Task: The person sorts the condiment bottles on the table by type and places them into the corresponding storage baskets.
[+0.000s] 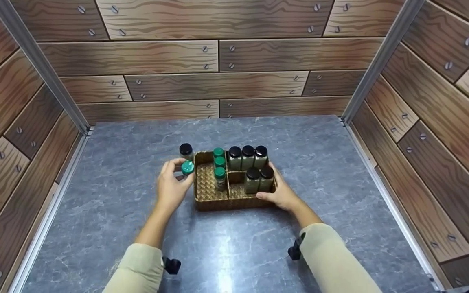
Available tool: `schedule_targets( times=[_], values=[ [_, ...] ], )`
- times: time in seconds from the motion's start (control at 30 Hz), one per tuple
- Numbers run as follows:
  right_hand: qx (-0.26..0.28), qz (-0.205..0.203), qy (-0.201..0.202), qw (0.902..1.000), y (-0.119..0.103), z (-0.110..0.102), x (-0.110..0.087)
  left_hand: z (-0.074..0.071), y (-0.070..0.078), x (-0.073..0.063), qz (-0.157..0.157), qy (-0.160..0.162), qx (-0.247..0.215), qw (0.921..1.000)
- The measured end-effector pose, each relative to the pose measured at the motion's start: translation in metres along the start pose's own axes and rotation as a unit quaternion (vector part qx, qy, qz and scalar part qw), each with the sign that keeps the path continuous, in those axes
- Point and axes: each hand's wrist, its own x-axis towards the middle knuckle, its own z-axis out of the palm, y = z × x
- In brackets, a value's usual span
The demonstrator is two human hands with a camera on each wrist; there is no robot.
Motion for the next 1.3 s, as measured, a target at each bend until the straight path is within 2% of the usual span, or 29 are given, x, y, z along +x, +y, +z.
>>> schedule_targets(
  times=[0.13, 0.27, 0.47, 0.67, 0.83, 0.93, 1.2, 1.3],
  values=[
    [-0.002, 0.002, -0.001, 1.0000, 0.000, 0.000, 0.000, 0.004, 0.015, -0.010, 0.006, -0.019, -0.005, 0.9998],
    [0.002, 0.009, 0.000, 1.0000, 0.000, -0.001, -0.001, 0.012, 0.021, -0.018, 0.011, -0.042, -0.015, 0.9990],
    [0.006, 0.005, -0.001, 1.0000, 0.000, -0.001, -0.002, 0.032, 0.016, -0.030, 0.025, -0.060, 0.007, 0.9979],
    [0.024, -0.013, -0.001, 0.9996, 0.001, 0.000, -0.001, 0.050, 0.007, -0.037, 0.010, -0.082, 0.030, 0.9961],
    [0.022, -0.011, 0.000, 0.9997, 0.002, 0.001, 0.000, 0.062, 0.001, -0.038, 0.003, -0.105, 0.034, 0.9939],
    [0.023, -0.008, -0.002, 0.9997, 0.001, 0.001, -0.001, 0.068, -0.001, -0.038, 0.006, -0.112, 0.039, 0.9929],
    [0.018, -0.005, 0.000, 0.9998, 0.000, 0.002, 0.000, 0.074, -0.005, -0.038, 0.033, -0.130, 0.096, 0.9864],
    [0.013, 0.002, -0.001, 0.9999, 0.000, 0.002, 0.000, 0.075, -0.005, -0.038, 0.031, -0.134, 0.108, 0.9846]
  ],
)
